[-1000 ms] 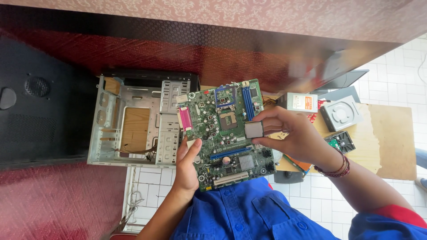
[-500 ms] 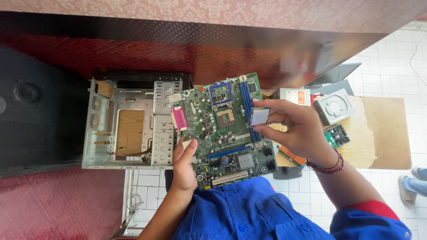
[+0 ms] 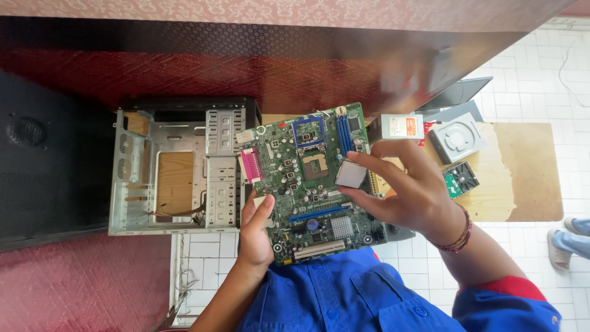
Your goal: The person is inspecting a computer motherboard and handling associated components like the CPU and RAM at a repair station.
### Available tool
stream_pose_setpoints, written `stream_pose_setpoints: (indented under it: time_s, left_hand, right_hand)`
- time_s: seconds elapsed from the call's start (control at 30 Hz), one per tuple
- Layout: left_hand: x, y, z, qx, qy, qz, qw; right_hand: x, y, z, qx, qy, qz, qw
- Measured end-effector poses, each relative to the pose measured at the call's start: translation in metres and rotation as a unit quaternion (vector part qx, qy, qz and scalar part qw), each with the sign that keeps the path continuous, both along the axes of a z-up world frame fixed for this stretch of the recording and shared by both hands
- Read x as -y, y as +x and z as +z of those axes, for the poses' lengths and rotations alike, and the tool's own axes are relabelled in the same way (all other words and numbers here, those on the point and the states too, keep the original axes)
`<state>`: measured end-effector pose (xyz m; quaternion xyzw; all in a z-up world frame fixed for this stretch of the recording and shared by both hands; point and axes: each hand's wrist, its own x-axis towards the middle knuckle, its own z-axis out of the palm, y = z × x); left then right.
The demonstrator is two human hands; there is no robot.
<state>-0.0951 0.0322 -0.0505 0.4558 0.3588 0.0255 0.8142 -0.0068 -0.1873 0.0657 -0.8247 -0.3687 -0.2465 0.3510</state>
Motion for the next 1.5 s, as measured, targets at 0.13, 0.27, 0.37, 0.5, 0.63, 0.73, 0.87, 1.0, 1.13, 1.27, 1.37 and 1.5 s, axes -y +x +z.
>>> stream_pose_setpoints:
  time_s: [0.13, 0.27, 0.37, 0.5, 0.63, 0.73, 0.87, 1.0, 1.13, 1.27, 1.37, 1.5]
  left_hand:
    - [-0.001, -0.001, -0.007, 0.011, -0.001, 0.001, 1.000]
    - [-0.001, -0.003, -0.005, 0.015, 0.006, -0.011, 1.000]
    - [-0.001, -0.001, -0.002, 0.017, 0.008, -0.010, 1.000]
    - [-0.002, 0.004, 0.007, -0.116, 0.018, -0.039, 0.992]
    - [0.001, 0.000, 0.007, -0.060, 0.023, -0.037, 0.997]
    - [-0.001, -0.003, -0.001, -0.080, 0.033, -0.049, 0.995]
    - [-0.002, -0.001, -0.002, -0.079, 0.024, -0.056, 0.995]
    - [-0.002, -0.002, -0.006, -0.037, 0.036, -0.064, 0.997]
    - [-0.002, -0.003, -0.011, -0.032, 0.040, -0.071, 0.996]
    - [-0.001, -0.003, -0.011, -0.009, 0.044, -0.073, 0.996]
    - [-0.002, -0.004, -0.014, 0.000, 0.047, -0.080, 0.996]
    - [-0.001, -0.005, -0.014, 0.007, 0.046, -0.081, 0.996]
  right_hand:
    - [-0.006, -0.009, 0.006, 0.067, -0.003, -0.017, 0.998]
    - [-0.011, -0.013, 0.010, 0.074, 0.028, -0.015, 0.997]
    - [-0.011, -0.016, 0.016, 0.056, 0.081, 0.009, 0.995]
    - [-0.002, -0.019, 0.024, -0.010, 0.033, 0.046, 0.998]
    - [0.000, -0.020, 0.024, 0.005, 0.042, 0.035, 0.998]
    - [-0.002, -0.020, 0.026, 0.006, 0.044, 0.040, 0.998]
    - [-0.005, -0.021, 0.030, 0.018, 0.039, 0.037, 0.998]
    - [-0.009, -0.026, 0.036, -0.010, 0.033, 0.021, 0.999]
    - [-0.010, -0.030, 0.039, -0.008, 0.002, 0.014, 1.000]
    - [-0.012, -0.031, 0.043, -0.023, -0.020, 0.024, 0.999]
    - [-0.013, -0.031, 0.042, -0.022, -0.020, 0.029, 0.999]
    - [-0.012, -0.030, 0.042, -0.033, -0.014, 0.054, 0.998]
